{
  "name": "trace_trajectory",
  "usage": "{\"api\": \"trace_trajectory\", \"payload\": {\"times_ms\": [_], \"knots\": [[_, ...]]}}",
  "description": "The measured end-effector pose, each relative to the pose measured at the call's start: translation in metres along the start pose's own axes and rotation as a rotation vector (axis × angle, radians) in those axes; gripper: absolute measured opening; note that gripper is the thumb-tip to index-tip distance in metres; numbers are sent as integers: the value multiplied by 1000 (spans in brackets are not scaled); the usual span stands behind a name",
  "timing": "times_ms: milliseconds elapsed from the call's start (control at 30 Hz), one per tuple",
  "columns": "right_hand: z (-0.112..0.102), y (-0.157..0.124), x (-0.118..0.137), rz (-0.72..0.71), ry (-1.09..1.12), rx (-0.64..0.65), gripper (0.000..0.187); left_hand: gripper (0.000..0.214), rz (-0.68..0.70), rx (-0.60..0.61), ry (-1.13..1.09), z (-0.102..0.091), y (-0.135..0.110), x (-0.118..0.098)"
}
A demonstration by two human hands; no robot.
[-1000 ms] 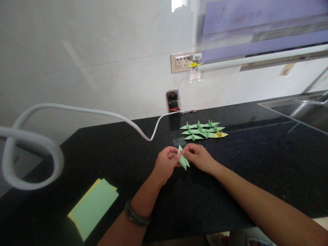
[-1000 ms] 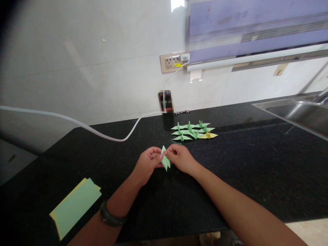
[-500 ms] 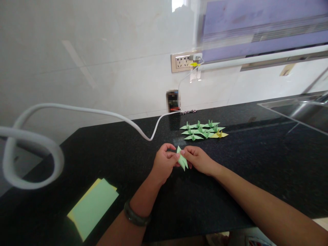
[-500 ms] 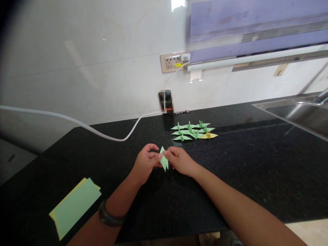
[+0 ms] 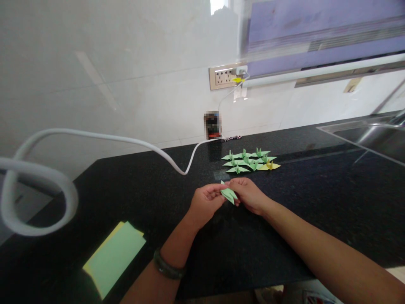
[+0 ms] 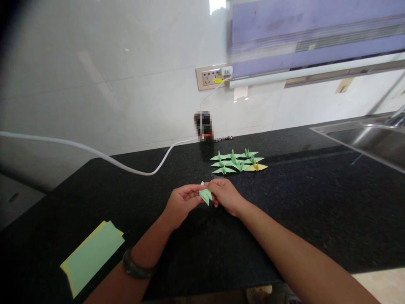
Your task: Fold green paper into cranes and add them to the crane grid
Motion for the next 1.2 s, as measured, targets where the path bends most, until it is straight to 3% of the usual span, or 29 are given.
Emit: {"api": "trace_trajectory", "payload": {"times_ms": [233,367,500,667,867,1033,1200], "knots": [[-2,2,6,-89,24,-42,29,27,-89,-70,-160,-11,2,4],[-11,-1,25,-290,-81,-141,21,25,-88,-112,-223,-16,2,4],[-5,-8,38,-400,-249,-85,19,25,-87,-138,-227,-19,4,5],[-4,-6,29,-310,-351,-86,22,27,-50,-189,-217,-25,6,6],[8,-2,9,-108,-223,112,20,28,9,-174,-243,-25,6,3],[13,-5,11,-105,-32,160,19,30,31,-155,-214,-22,6,1],[12,-5,10,-84,-1,163,21,28,58,-176,-157,-23,7,2]]}}
Point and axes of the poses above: each hand's wrist, its own y-axis towards the middle knuckle, its own z-axis out of the palm, x = y × z, the point moved 7 cm from there along y, towards the middle knuckle, and after that the axes turned 10 degrees about -z, right-handed, at the moved point
